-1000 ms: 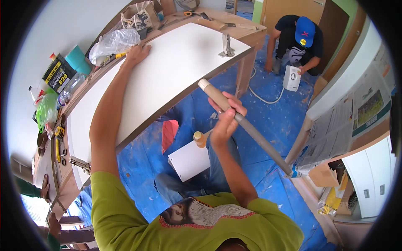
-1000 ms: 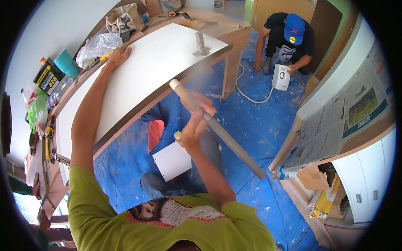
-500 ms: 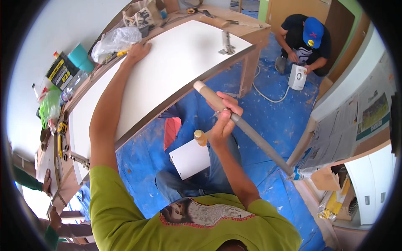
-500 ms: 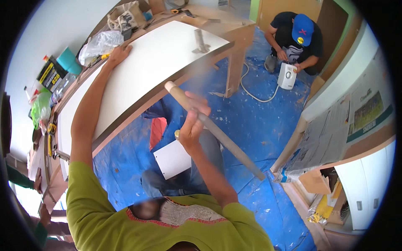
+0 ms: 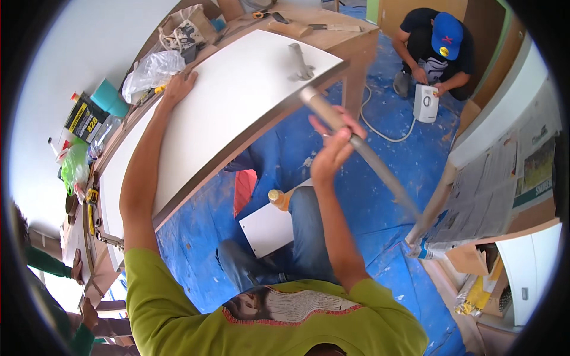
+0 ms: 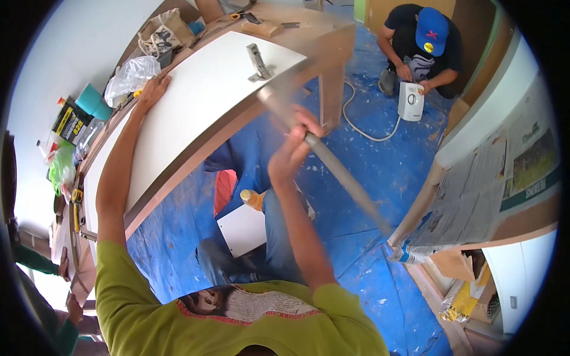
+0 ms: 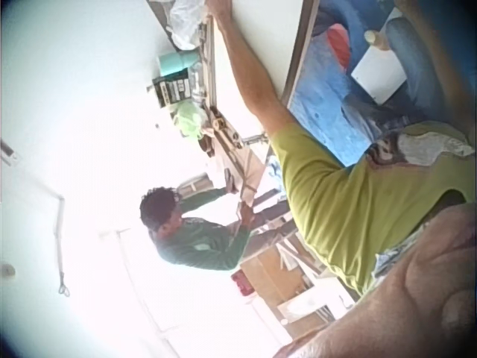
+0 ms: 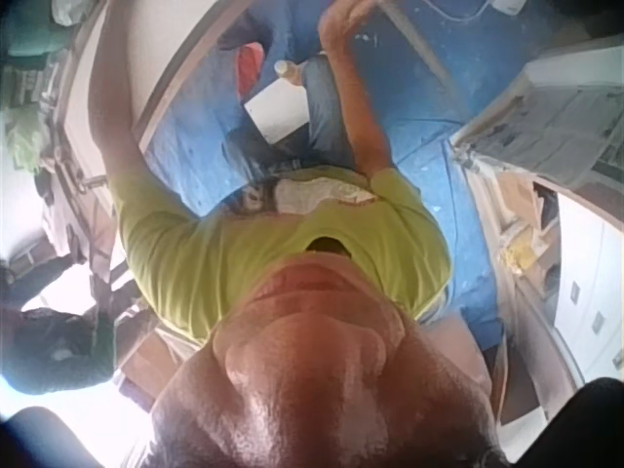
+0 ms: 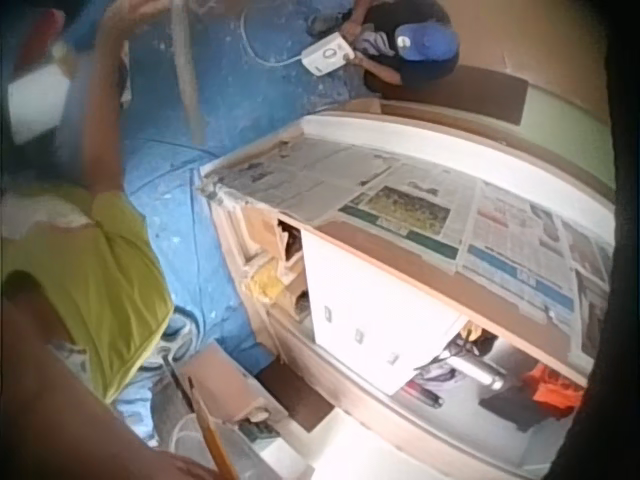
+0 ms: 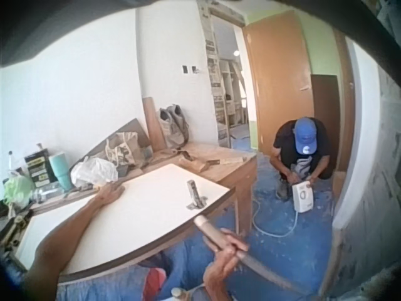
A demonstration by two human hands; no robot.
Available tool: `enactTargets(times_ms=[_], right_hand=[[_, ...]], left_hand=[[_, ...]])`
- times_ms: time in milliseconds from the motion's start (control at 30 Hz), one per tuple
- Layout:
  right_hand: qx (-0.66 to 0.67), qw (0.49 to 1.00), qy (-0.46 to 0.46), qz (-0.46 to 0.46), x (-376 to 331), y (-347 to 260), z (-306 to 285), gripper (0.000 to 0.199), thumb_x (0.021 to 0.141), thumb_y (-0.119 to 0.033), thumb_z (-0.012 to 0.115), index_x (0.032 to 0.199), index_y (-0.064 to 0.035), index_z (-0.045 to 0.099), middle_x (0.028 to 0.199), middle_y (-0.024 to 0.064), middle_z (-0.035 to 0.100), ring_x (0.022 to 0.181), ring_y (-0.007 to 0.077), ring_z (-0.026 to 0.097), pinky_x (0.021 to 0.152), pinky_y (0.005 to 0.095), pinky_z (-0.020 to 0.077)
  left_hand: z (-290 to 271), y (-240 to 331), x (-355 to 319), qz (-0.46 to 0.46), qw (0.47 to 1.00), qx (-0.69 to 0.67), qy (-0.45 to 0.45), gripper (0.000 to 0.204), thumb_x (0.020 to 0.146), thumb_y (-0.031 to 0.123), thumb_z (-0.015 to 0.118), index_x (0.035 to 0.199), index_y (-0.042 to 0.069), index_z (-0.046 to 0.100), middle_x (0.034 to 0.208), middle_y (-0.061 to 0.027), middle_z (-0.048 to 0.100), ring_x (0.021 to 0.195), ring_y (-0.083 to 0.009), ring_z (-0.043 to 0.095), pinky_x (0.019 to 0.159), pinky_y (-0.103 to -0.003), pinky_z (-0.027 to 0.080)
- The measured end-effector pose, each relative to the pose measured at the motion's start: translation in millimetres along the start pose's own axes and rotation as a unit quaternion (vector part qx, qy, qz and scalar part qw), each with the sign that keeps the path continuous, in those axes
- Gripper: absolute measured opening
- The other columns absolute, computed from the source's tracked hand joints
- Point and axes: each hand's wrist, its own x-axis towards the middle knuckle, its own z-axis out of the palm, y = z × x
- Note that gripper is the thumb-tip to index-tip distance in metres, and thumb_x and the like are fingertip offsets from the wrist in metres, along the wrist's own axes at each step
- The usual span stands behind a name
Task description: The person attaches a wooden edge band to a white cabinet door using a hammer and a small block. They repeatedly tap the edge band into place along the door's perimeter, then flip the door to work on the opposite side.
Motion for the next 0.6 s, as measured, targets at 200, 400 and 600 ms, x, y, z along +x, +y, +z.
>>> enactTargets(times_ms=[200, 400, 600], right_hand=[[0.027, 0.996, 0.091, 0.004, 31, -20, -8, 0.036, 0.105, -0.036, 0.035, 0.122, -0.0039, 0.037, 0.124, 0.0206, 0.046, 0.113, 0.0309, 0.055, 0.085, 0.0484, 0.0588], [0.049, 0.993, 0.104, 0.025, 51, -2, -13, 0.035, 0.106, -0.033, 0.034, 0.121, -0.0023, 0.038, 0.124, 0.0198, 0.044, 0.116, 0.0294, 0.052, 0.089, 0.0482, 0.0579], [0.023, 0.995, 0.085, 0.043, 83, 25, -24, 0.04, 0.105, -0.04, 0.034, 0.121, -0.0032, 0.038, 0.12, 0.0177, 0.047, 0.11, 0.0312, 0.057, 0.086, 0.0454, 0.0592]], left_hand=[[-1, 5, -8, -0.018, 1.0, -0.006, -0.019, 0.061, 0.095, 0.047, 0.048, 0.126, -0.004, 0.059, 0.115, -0.0345, 0.061, 0.116, -0.0441, 0.057, 0.102, -0.044, 0.041], [-6, 0, -9, -0.009, 1.0, 0.003, 0.004, 0.062, 0.095, 0.048, 0.047, 0.123, -0.007, 0.059, 0.113, -0.035, 0.061, 0.113, -0.0448, 0.058, 0.101, -0.045, 0.041], [1, 7, -6, -0.003, 0.999, -0.034, -0.005, 0.073, 0.091, 0.054, 0.047, 0.114, -0.014, 0.061, 0.112, -0.038, 0.06, 0.113, -0.0483, 0.057, 0.101, -0.049, 0.042]])
